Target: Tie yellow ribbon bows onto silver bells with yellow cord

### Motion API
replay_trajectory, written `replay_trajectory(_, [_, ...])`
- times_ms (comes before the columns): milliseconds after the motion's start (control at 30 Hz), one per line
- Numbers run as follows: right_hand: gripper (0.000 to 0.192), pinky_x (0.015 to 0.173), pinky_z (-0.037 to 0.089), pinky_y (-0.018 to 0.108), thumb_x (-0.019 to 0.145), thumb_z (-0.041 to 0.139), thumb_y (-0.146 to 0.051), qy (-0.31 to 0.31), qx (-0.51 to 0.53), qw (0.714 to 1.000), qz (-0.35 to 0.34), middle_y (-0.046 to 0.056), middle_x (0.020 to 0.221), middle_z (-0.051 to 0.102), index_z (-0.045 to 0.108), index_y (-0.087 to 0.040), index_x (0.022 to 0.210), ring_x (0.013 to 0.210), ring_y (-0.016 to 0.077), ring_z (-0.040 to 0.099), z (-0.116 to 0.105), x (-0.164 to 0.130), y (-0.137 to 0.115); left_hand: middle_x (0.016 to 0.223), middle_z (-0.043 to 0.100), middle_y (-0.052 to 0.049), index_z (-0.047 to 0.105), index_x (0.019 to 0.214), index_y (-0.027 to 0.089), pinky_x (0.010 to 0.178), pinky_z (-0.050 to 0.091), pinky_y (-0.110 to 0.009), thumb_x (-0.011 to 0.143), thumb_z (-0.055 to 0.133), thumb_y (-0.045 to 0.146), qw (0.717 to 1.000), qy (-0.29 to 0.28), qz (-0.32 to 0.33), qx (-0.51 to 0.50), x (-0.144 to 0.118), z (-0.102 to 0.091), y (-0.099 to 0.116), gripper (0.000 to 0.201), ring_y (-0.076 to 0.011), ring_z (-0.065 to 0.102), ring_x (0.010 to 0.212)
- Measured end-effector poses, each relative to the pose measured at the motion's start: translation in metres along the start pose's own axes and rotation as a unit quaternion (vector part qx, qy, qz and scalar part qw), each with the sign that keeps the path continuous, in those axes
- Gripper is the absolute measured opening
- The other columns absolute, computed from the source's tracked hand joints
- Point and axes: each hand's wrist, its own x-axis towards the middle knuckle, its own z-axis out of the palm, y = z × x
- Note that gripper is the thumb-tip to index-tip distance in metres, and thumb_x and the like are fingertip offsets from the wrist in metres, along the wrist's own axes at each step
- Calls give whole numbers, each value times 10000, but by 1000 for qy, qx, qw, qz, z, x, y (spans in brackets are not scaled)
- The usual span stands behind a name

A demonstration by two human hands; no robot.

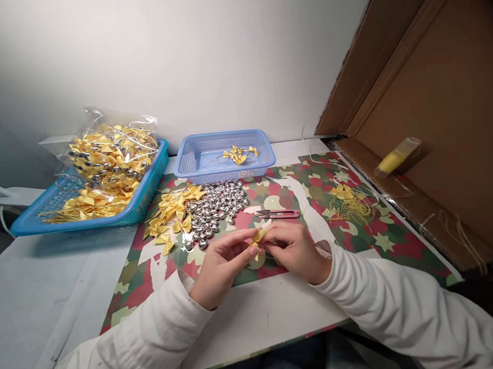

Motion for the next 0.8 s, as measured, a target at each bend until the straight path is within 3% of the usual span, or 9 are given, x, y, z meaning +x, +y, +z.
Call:
replay_trajectory(100, [131, 605, 512, 262, 824, 592, -144, 4, -6, 1000, -2, 61, 760, 708, 692, -169, 743, 686, 149, 647, 0, 0, -1, 692, 700, -24, 740, 942, 184, 583, 477, -230, 610, 819, 259, 999, 11, -21, -33, 1, -1, 0, 349, -127, 607, 629])
replay_trajectory(233, [98, 492, 458, 218, 825, 599, -166, 6, -13, 1000, -25, 45, 700, 693, 679, -164, 768, 609, 127, 611, -4, 0, -6, 788, 723, -10, 749, 893, 220, 649, 500, -220, 559, 846, 226, 992, 29, -50, -114, 2, -2, 5, 347, -113, 628, 680])
replay_trajectory(433, [110, 532, 482, 214, 841, 545, -135, -22, -17, 998, -65, 64, 755, 714, 654, -152, 836, 590, 112, 606, -7, -2, -11, 776, 713, -11, 755, 810, 192, 658, 499, -185, 549, 845, 184, 977, -5, -121, -173, 2, -2, 8, 275, -87, 618, 667])
replay_trajectory(800, [115, 475, 417, 198, 814, 517, -98, -29, -28, 996, -82, 38, 646, 650, 621, -143, 795, 499, 88, 500, -7, -5, -10, 790, 719, -18, 763, 873, 209, 666, 497, -166, 592, 832, 154, 968, -61, -138, -199, -2, -3, 7, 294, -66, 612, 657])
